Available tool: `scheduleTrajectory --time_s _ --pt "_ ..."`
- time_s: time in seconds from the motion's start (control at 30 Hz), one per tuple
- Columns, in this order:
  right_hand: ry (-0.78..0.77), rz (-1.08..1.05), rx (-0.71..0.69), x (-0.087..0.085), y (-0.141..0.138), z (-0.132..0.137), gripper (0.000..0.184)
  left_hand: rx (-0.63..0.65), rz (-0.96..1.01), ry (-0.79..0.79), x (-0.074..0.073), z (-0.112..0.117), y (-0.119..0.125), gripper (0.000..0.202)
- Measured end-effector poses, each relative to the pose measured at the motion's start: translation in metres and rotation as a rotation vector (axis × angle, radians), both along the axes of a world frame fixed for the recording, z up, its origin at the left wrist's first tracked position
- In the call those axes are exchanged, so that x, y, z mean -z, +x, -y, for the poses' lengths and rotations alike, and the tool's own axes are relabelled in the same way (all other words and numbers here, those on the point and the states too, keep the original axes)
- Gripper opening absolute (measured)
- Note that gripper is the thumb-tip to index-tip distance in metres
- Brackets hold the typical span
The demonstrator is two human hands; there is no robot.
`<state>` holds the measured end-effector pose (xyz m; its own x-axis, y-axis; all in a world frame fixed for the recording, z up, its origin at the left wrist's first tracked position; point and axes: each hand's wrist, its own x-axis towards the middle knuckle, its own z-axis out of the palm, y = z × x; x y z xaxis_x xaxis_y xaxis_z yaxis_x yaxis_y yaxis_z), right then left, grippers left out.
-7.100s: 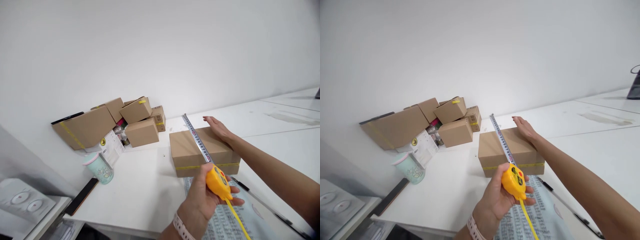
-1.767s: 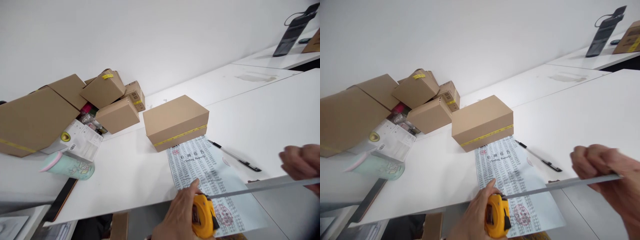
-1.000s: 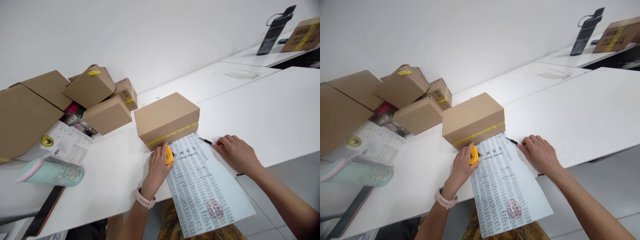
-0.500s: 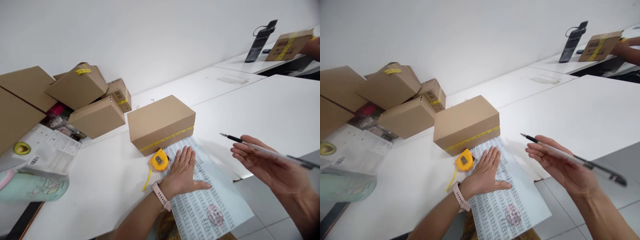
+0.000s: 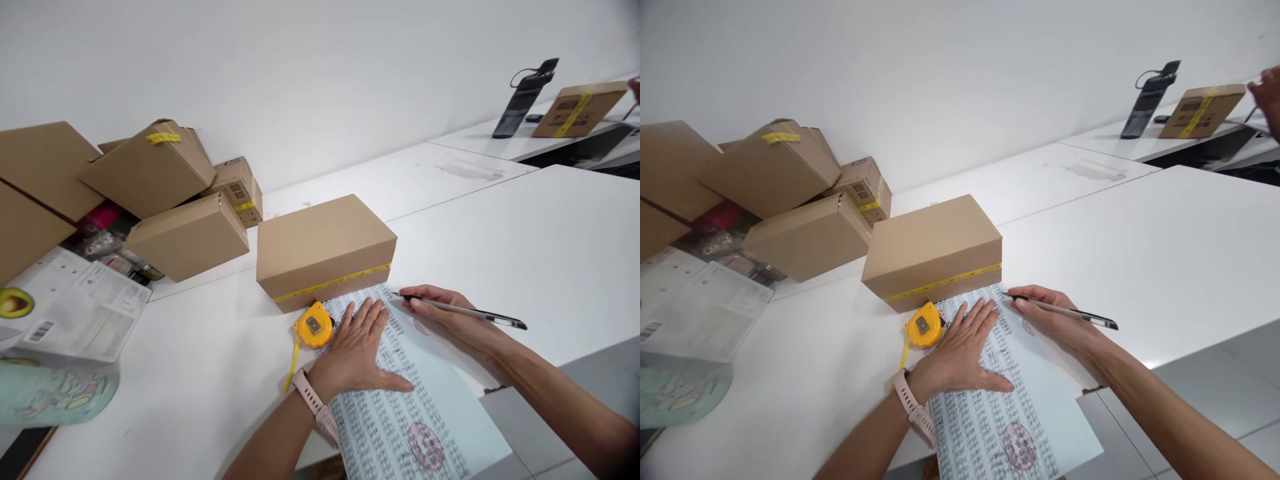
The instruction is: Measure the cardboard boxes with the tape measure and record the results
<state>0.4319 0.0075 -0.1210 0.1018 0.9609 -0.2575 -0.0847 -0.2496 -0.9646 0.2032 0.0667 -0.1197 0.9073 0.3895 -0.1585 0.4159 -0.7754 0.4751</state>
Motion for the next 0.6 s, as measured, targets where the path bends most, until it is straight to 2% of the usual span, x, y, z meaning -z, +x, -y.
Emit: scheduleTrajectory --time_s 0.1,0.27,0.37,0.6 --pt "0.023 0.160 0.033 0.006 -0.010 -0.011 0.034 -0.004 0.016 -0.002 0.003 -0.002 0.000 0.121" --pt "0.248 0.395 0.070 0.021 -0.015 -0.025 0.032 -0.028 0.035 0.006 0.007 0.000 0.000 0.121" --pt "0.237 0.427 0.056 0.027 -0.013 -0.031 0.033 -0.030 0.068 0.014 0.007 0.001 -0.001 0.117" --pt "0.292 0.552 0.104 0.021 -0.017 -0.041 0.030 -0.041 0.118 0.055 0.004 0.003 -0.003 0.111"
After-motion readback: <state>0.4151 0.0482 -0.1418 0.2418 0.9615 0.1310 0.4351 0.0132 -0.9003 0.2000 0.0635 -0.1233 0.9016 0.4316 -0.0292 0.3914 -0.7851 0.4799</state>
